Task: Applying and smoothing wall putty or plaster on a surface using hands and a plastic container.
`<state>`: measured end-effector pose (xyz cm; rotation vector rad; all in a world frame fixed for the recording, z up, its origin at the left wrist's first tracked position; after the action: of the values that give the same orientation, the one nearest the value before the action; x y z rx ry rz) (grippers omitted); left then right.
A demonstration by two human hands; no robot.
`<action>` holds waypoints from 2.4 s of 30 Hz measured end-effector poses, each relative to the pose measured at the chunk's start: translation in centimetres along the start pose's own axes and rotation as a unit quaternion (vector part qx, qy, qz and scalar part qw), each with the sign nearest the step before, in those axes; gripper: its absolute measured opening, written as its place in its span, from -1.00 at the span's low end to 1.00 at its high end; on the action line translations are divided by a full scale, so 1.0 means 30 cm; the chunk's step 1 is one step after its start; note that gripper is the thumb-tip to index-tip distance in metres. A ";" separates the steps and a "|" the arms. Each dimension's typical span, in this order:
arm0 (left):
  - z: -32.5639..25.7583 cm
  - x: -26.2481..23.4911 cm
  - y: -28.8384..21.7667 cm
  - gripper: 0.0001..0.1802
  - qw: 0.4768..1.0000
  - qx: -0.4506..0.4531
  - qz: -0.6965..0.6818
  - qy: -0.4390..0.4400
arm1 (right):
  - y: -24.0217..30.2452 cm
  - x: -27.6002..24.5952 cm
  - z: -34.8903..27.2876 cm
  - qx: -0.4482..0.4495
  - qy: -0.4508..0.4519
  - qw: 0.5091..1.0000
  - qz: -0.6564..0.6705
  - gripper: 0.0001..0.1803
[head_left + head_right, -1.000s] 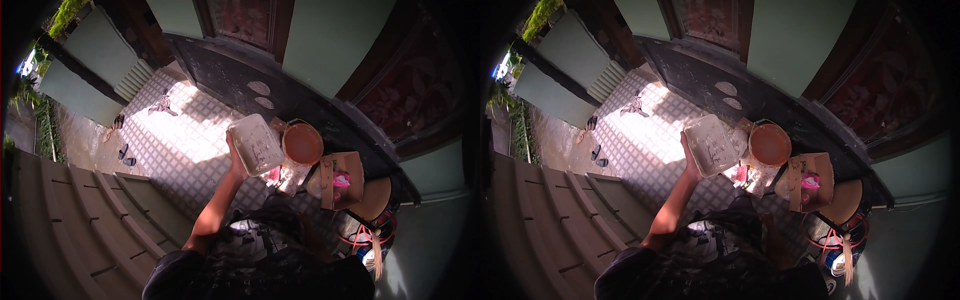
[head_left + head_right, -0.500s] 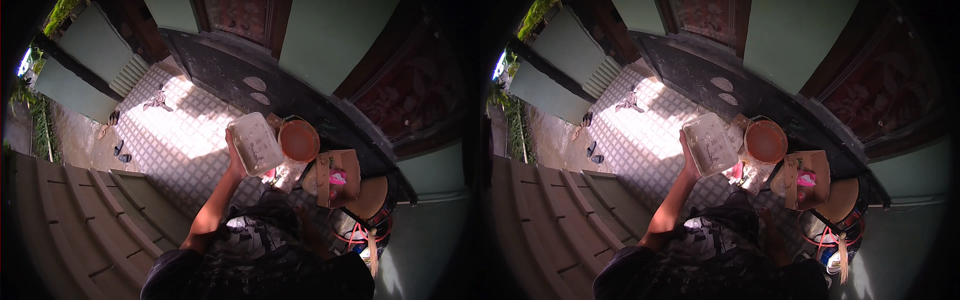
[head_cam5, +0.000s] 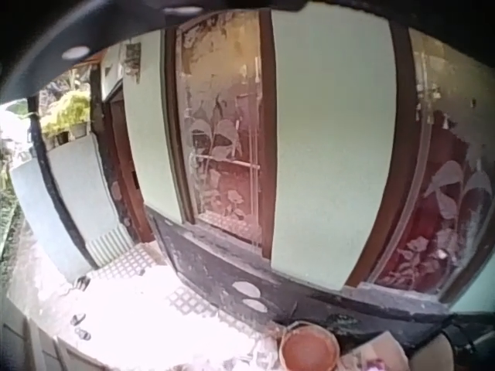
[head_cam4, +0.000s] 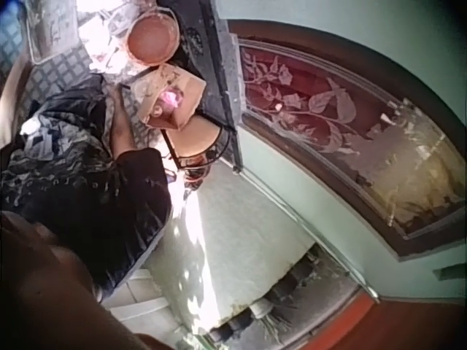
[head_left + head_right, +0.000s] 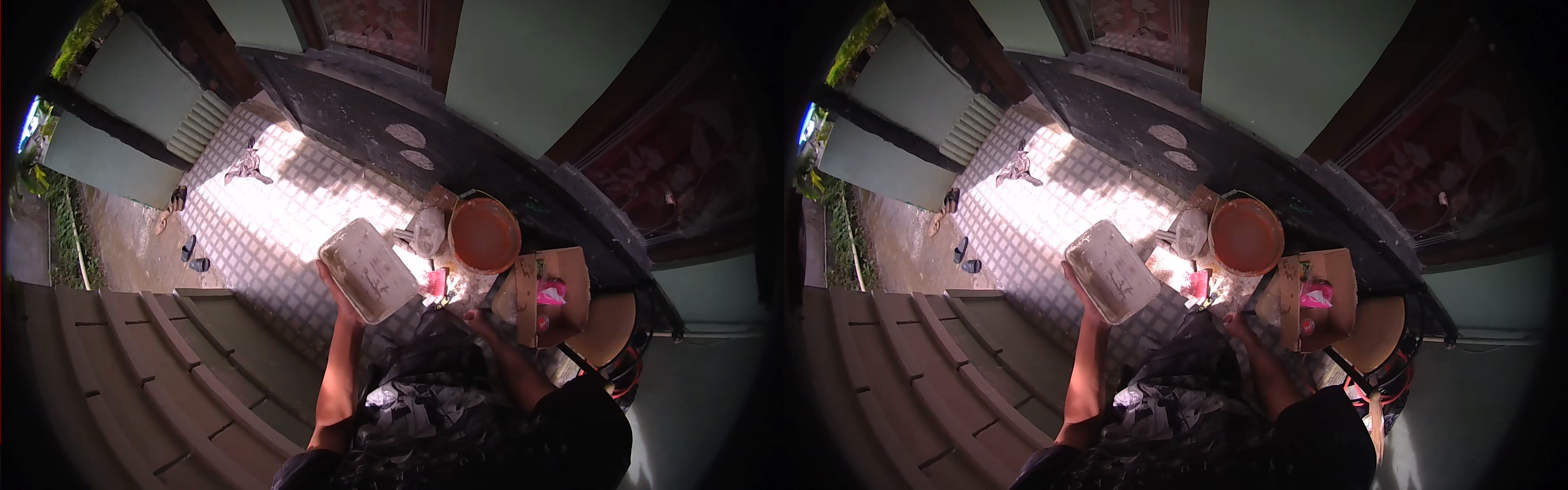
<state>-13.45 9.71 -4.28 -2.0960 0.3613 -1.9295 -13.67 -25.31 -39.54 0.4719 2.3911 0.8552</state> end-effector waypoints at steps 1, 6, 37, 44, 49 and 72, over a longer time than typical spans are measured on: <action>0.018 -0.006 0.017 0.11 1.000 -0.004 -0.015 0.018 | 0.020 -0.027 0.039 0.018 0.015 0.999 0.026 -0.75; -0.067 -0.093 0.035 0.10 0.996 0.039 -0.067 0.049 | 0.303 -0.042 0.286 -0.088 0.091 0.989 -0.078 -0.75; -0.356 -0.228 -0.057 0.04 0.975 0.174 -0.061 -0.124 | 0.953 -0.372 0.432 -0.245 -0.137 0.959 -0.039 -0.81; -0.468 -0.348 -0.033 -0.01 0.963 0.201 -0.069 -0.165 | 0.965 -0.197 0.378 -0.082 -0.116 0.980 -0.137 -0.78; -0.467 -0.345 -0.032 -0.03 0.963 0.205 -0.045 -0.168 | 0.923 -0.148 0.429 0.001 -0.171 0.975 -0.143 -0.75; -0.437 -0.351 -0.030 0.01 0.970 0.151 -0.136 -0.136 | 0.669 0.092 0.695 -0.164 -0.070 0.982 0.061 -0.67</action>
<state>-27.37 13.96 -12.74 -2.2454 -0.2741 -1.6635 -0.53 0.61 -40.72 0.5306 2.0573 1.2039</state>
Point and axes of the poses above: each hand's wrist, its own z-axis towards the middle knuckle, its own x-axis out of the palm, y = z × x, the point moved 1 cm from there along z, towards the middle knuckle, and after that the axes turned 15 degrees about y, right-handed, at the moved point
